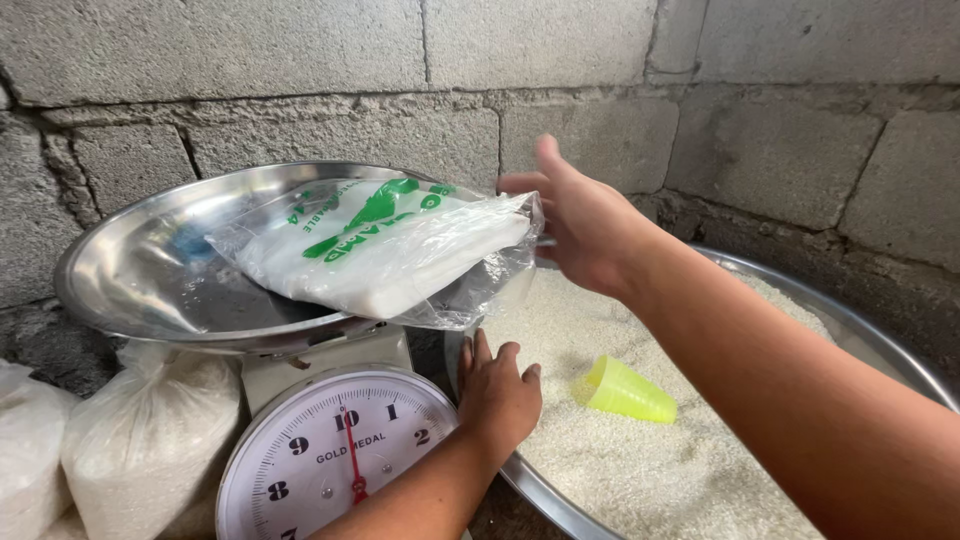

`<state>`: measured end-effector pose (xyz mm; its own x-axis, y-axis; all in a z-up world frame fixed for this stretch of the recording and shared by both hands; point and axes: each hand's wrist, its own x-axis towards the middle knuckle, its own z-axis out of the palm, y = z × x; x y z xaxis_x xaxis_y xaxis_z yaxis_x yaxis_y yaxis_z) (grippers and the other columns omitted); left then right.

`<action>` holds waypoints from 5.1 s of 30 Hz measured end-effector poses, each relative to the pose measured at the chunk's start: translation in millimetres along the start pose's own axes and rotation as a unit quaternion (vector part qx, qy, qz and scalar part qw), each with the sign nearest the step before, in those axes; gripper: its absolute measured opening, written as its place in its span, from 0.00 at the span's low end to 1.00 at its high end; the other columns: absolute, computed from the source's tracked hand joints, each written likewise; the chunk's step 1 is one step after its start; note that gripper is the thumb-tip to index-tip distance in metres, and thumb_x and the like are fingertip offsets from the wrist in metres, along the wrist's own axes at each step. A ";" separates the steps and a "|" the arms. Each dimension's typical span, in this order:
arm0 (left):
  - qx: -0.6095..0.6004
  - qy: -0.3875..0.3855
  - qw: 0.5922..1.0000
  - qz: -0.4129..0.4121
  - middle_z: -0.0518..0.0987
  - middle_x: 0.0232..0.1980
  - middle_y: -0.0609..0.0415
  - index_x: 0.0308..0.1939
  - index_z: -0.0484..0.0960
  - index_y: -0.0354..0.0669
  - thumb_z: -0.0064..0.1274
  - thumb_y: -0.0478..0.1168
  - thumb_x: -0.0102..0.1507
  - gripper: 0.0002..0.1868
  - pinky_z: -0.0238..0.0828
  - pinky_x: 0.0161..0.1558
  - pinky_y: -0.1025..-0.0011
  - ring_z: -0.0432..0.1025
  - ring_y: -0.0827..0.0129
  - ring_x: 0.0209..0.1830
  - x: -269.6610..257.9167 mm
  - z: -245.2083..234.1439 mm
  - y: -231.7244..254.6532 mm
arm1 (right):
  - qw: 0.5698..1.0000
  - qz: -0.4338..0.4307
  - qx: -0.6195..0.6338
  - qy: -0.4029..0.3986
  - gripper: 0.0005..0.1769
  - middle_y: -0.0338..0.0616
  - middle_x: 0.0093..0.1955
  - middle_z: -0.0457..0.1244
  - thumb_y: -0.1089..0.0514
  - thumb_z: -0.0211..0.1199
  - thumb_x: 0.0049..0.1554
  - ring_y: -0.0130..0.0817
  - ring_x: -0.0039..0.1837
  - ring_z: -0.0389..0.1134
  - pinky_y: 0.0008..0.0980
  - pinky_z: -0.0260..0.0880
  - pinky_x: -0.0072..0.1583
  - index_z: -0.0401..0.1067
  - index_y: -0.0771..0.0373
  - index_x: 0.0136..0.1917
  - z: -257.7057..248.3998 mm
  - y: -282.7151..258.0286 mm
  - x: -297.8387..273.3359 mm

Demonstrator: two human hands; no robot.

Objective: The person scoops white rice from a large metal basin into a plastic bag placed on a mechanical scale, adjusts the amount to reach a target weight, ties the bag, and sets it aside. The process is repeated for multiple bags.

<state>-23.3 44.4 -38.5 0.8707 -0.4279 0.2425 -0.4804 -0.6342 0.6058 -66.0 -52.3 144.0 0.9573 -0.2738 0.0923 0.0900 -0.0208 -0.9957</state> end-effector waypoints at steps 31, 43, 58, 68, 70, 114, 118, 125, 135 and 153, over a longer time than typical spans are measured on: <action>0.087 -0.080 0.988 -0.102 0.63 0.67 0.43 0.63 0.67 0.42 0.35 0.56 0.72 0.25 0.53 0.68 0.52 0.56 0.49 0.69 28.0 21.3 -3.6 | 0.792 0.385 -0.440 0.178 0.65 0.68 0.74 0.57 0.12 0.44 0.53 0.66 0.76 0.56 0.66 0.65 0.67 0.50 0.66 0.81 -150.1 265.7 61.6; 0.200 -0.035 0.975 -0.090 0.40 0.86 0.43 0.77 0.54 0.50 0.39 0.60 0.72 0.34 0.26 0.81 0.42 0.28 0.36 0.86 119.8 48.2 3.8 | 0.844 0.185 -0.460 0.207 0.64 0.62 0.76 0.48 0.36 0.82 0.39 0.59 0.71 0.59 0.52 0.72 0.65 0.51 0.55 0.78 -170.8 202.7 46.4; 0.275 -0.098 0.956 -0.041 0.27 0.82 0.35 0.81 0.41 0.46 0.27 0.66 0.69 0.43 0.08 0.77 0.48 0.15 0.41 0.82 121.0 46.3 1.2 | 0.578 -0.058 -0.700 0.415 0.52 0.77 0.84 0.31 0.35 0.78 0.42 0.78 0.83 0.30 0.75 0.47 0.72 0.64 0.56 0.72 -440.5 246.4 115.8; 0.228 -0.075 0.970 -0.036 0.22 0.81 0.34 0.80 0.45 0.48 0.28 0.69 0.67 0.44 0.07 0.75 0.49 0.11 0.41 0.80 119.7 48.1 -2.2 | 0.612 0.071 -0.723 0.312 0.51 0.81 0.80 0.35 0.31 0.75 0.47 0.79 0.83 0.24 0.74 0.33 0.80 0.57 0.55 0.73 -440.7 303.5 163.7; 0.217 -0.065 0.973 -0.036 0.22 0.81 0.33 0.80 0.46 0.49 0.29 0.69 0.66 0.44 0.08 0.75 0.51 0.11 0.43 0.81 118.9 48.4 -4.1 | 0.669 0.076 -0.674 0.304 0.48 0.80 0.80 0.33 0.36 0.74 0.48 0.81 0.82 0.23 0.71 0.33 0.79 0.55 0.54 0.72 -410.4 304.9 159.0; 0.262 -0.032 0.964 -0.022 0.25 0.82 0.32 0.76 0.58 0.47 0.24 0.69 0.67 0.42 0.07 0.75 0.51 0.15 0.43 0.82 116.2 55.1 -7.4 | 0.823 -0.073 -0.563 0.033 0.32 0.51 0.86 0.35 0.55 0.80 0.41 0.58 0.80 0.47 0.45 0.68 0.70 0.65 0.60 0.54 -200.5 216.3 87.6; 0.225 -0.018 0.974 -0.015 0.23 0.82 0.31 0.76 0.58 0.41 0.28 0.69 0.67 0.43 0.07 0.75 0.51 0.14 0.44 0.82 119.1 63.0 -14.8 | 0.807 -0.085 -0.578 0.084 0.34 0.50 0.87 0.36 0.49 0.83 0.40 0.56 0.82 0.46 0.51 0.64 0.72 0.67 0.60 0.53 -208.5 198.5 78.8; 0.168 0.055 0.984 0.023 0.19 0.81 0.32 0.77 0.55 0.37 0.30 0.69 0.67 0.46 0.10 0.75 0.48 0.14 0.41 0.81 134.3 93.6 -37.9 | 0.634 -0.005 -0.692 0.346 0.52 0.81 0.83 0.37 0.30 0.77 0.43 0.78 0.84 0.32 0.71 0.63 0.68 0.66 0.64 0.69 -364.1 270.3 167.7; 0.102 -0.008 0.994 -0.038 0.14 0.81 0.39 0.79 0.54 0.51 0.31 0.69 0.66 0.43 0.21 0.76 0.37 0.14 0.36 0.81 123.0 89.9 -35.1 | 0.688 0.073 -0.644 0.328 0.55 0.76 0.74 0.46 0.23 0.74 0.41 0.80 0.77 0.39 0.73 0.49 0.73 0.63 0.61 0.66 -368.5 324.1 243.1; 0.175 -0.034 0.984 -0.030 0.18 0.81 0.35 0.79 0.47 0.44 0.28 0.69 0.67 0.45 0.10 0.76 0.52 0.15 0.42 0.81 118.6 67.3 -20.3 | 0.783 -0.158 -0.601 -0.026 0.35 0.45 0.86 0.38 0.49 0.81 0.38 0.54 0.80 0.48 0.45 0.62 0.70 0.65 0.59 0.52 -200.8 189.1 93.5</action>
<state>82.6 -36.8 -73.0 0.8948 -0.4181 0.1564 -0.4464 -0.8369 0.3168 -14.6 -274.9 -36.7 0.9520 -0.0333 0.3044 0.0313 -0.9783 -0.2049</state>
